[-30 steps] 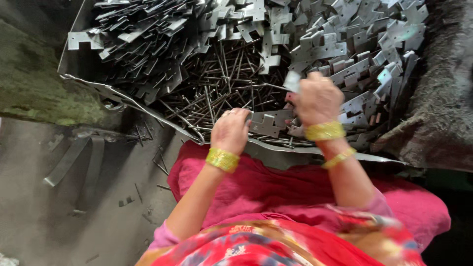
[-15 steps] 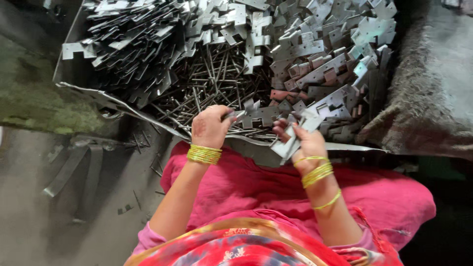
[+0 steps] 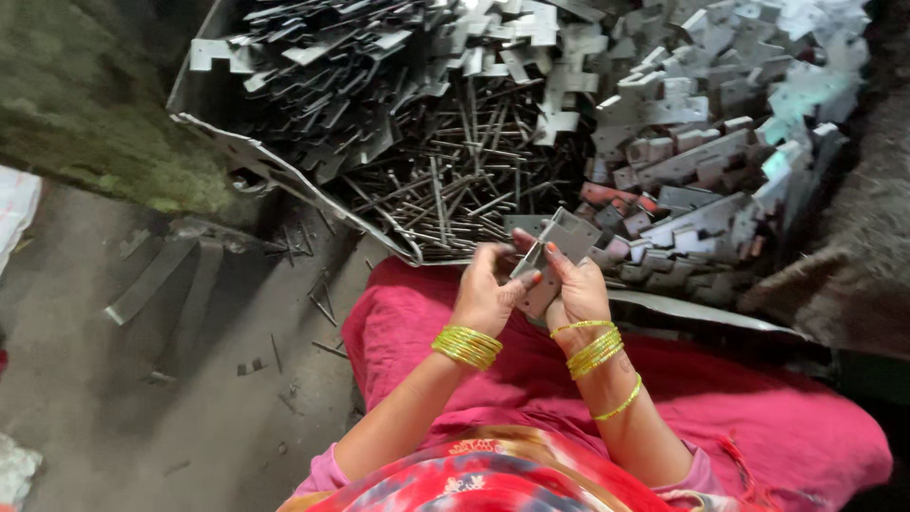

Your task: The person assembles small metal brackets by inserting nails into pre-drilled holes. They pick up brackets and nails from a large pile, align them, and insert the nails by hand, then place the assembled units aside.

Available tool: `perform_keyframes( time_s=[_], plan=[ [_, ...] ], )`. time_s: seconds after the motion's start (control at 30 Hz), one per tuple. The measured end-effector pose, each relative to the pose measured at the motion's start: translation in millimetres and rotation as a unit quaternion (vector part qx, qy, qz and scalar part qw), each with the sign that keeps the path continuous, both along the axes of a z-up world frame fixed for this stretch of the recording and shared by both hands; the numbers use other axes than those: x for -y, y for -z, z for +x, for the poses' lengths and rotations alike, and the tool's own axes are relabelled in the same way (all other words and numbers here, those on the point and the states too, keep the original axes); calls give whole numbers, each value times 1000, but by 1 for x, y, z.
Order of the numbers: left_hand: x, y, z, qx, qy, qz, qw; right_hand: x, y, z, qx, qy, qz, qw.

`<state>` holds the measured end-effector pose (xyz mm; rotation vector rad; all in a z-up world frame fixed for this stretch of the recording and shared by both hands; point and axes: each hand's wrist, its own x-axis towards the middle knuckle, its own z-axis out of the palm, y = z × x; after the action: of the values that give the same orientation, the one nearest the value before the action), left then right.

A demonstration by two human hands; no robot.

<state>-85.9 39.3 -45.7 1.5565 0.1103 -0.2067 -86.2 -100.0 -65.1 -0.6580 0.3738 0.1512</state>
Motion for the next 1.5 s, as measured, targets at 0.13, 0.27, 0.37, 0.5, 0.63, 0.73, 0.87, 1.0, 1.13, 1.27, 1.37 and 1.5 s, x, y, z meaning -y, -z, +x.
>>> perform_keyframes(
  time_s=[0.13,0.27,0.37,0.5,0.63,0.73,0.87,1.0,1.13,1.27,1.37,1.5],
  plan=[
    [-35,-21,19,-14,149,-18,989,-11,-20,16,126,41,-165,977],
    [-77,-53,45,163,253,298,906,25,-64,23,353,-41,-574,738],
    [-77,-63,64,144,350,296,877,37,-70,11,256,-237,-708,614],
    [-89,-50,138,287,126,355,881,73,-52,-7,139,-170,-669,710],
    [-138,6,189,176,-36,668,722,173,-35,-32,1,61,-635,770],
    [-159,49,201,198,-19,719,666,274,-29,-35,21,227,-798,558],
    [-178,67,189,219,-33,745,630,397,-14,0,-150,394,-759,496],
    [-188,38,188,234,-57,751,615,454,-12,22,-248,315,-881,250],
    [-176,-9,196,272,-105,735,612,376,-21,23,-21,327,-860,390],
    [-119,-48,139,355,-119,660,651,186,-20,10,46,128,-340,931],
    [-68,-65,70,497,-60,566,655,73,-20,1,37,-82,-74,993],
    [-29,-73,13,535,77,467,700,29,-17,19,-12,-48,184,982]
  ],
)
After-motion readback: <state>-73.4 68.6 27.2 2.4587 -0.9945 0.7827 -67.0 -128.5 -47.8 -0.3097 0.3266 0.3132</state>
